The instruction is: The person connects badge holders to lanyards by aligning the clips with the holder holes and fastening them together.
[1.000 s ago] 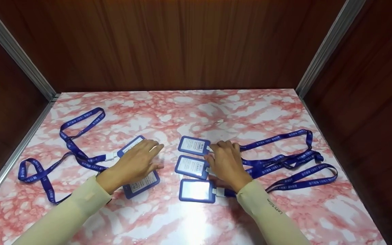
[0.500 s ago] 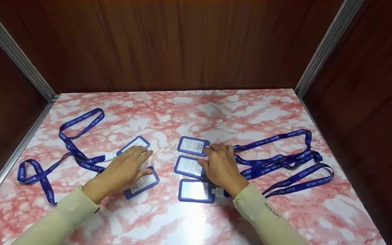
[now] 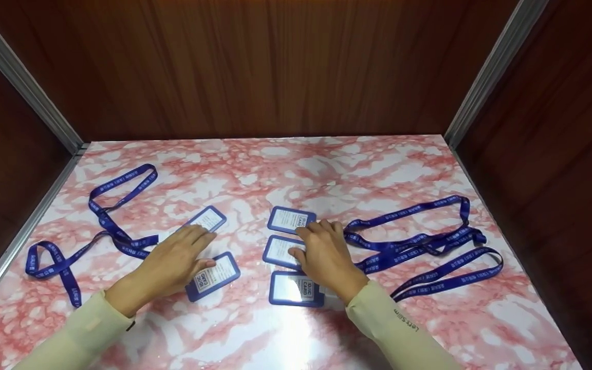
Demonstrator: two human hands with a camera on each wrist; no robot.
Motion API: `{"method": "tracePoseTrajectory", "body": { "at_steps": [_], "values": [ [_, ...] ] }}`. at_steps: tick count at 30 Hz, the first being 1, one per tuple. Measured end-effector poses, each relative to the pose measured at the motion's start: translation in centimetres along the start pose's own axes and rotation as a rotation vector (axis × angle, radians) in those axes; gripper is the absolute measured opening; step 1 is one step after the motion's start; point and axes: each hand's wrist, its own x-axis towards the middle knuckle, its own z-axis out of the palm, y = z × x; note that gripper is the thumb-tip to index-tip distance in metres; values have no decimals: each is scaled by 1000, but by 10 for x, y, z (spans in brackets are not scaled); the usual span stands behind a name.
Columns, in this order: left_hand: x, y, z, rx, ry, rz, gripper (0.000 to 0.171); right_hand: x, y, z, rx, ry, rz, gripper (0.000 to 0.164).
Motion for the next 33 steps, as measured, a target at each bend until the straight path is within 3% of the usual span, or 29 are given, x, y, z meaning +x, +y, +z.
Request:
{"method": "tracePoseTrajectory", "body": {
  "at_steps": [12,20,29,33],
  "values": [
    [-21,-15,-1,67,54,15,52,-5,-14,0,20,-62,14,47],
    [-36,-28,-3,48,8,-1,43,-4,-21,1,22,-66,-10,47],
    [-44,-39,-3,55,-76,-25,46,-5,-24,3,30,-16,-59,50],
    [-46,-41,-3,48,-80,-34,49,-5,-26,4,21,-4,-83,51]
  ]
}}
